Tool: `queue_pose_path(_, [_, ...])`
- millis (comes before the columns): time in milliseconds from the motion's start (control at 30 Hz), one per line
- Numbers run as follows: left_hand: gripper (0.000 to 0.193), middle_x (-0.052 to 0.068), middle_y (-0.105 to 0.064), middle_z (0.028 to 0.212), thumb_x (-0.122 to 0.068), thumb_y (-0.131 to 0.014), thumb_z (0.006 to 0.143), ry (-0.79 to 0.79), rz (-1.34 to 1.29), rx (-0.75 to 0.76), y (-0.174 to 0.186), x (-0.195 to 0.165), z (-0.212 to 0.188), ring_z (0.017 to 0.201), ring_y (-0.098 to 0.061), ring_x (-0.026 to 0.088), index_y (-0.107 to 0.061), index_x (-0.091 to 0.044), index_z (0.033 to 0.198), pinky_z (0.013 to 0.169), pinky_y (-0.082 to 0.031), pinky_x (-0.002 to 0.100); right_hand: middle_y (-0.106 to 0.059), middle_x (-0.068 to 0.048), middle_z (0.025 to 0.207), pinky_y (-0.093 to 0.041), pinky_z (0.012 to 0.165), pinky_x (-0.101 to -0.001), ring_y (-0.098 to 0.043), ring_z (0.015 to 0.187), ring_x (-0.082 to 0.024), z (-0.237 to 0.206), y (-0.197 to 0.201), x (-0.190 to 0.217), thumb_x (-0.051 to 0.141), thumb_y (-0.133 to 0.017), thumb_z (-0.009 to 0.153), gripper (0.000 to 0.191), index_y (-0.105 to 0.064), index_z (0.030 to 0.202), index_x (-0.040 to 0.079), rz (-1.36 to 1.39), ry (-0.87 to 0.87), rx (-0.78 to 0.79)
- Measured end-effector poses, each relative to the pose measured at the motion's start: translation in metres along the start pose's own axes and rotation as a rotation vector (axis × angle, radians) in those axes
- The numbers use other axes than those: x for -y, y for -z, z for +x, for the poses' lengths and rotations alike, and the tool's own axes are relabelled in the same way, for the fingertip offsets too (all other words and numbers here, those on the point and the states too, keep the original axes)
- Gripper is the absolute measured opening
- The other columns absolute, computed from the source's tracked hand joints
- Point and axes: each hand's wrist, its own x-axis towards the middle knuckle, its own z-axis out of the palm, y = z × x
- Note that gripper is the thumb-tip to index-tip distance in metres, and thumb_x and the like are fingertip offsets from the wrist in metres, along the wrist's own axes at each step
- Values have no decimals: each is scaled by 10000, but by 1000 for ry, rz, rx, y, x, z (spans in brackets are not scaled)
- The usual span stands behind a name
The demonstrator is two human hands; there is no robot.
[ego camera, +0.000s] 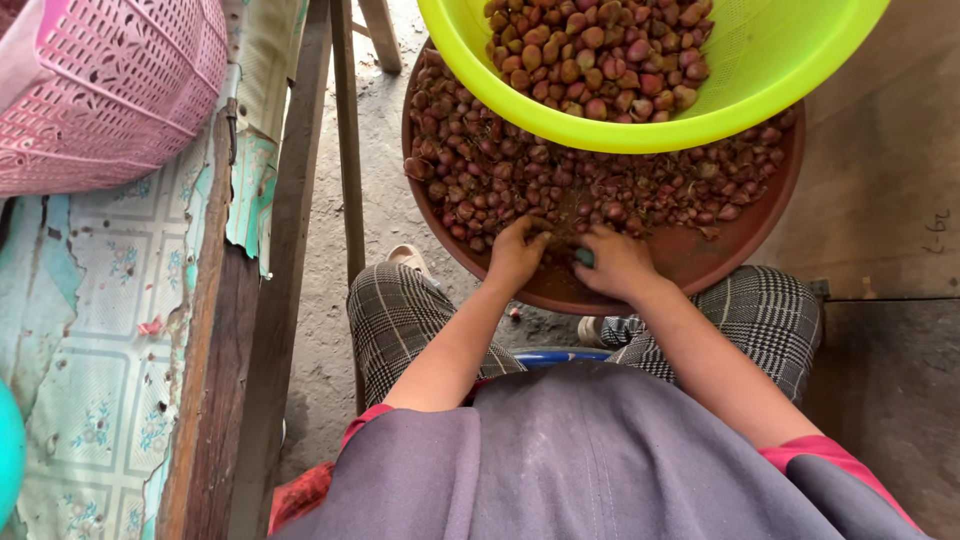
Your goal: The person sits on a low stool and peels the outer skin off shallots one at a time, using a small knife in one hand to trim and loosen the skins while pulling them off by hand. Peeled shallots are dropped into a yellow colander basket, and peels are discarded into a pink basket beside the work tray.
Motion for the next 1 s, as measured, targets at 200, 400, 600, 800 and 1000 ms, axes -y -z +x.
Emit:
queue_pose_path(200, [236,105,-757,895,-151,-716,958,131,-19,49,0,13,8,736,-708,162,-718,-16,1152,671,-574,296,-733,-125,1069,-576,847,-386,-744,960,-287,1,4,-2,247,-807,801,431,-699,1176,62,419,-14,-171])
queue_pose_path(400, [330,93,-741,1120,-129,-718,1002,68,-582,265,-15,35,5,989,-677,154,-659,39,1280,862,-571,299,-706,-93,1062,-555,798,-350,-681,918,-219,-21,25,13,191,-770,858,428,-661,1256,77,555,133,-356])
queue_pose_path(600, [394,115,-702,1215,-57,-684,974,110,-987,346,-2,26,1,1099,-693,225,-612,5,1357,973,-573,360,-664,-55,946,-514,771,-274,-611,842,-119,-31,46,9,224,-522,1049,459,-544,1492,108,1067,-29,-84])
queue_pose_path(800, [367,127,-699,1233,-5,-686,969,112,-1006,310,-8,11,-6,1141,-677,231,-614,13,1328,1016,-563,388,-640,-89,1104,-486,913,-288,-596,1012,-150,-38,42,15,168,-537,1036,464,-501,1484,52,895,96,-96])
queue_pose_path(1000, [309,128,-706,1220,-58,-704,973,174,-1145,266,-13,18,2,1079,-687,209,-617,15,1261,933,-570,349,-648,-116,1246,-470,999,-318,-598,1139,-186,-38,36,28,143,-546,1021,447,-493,1451,35,795,134,-199])
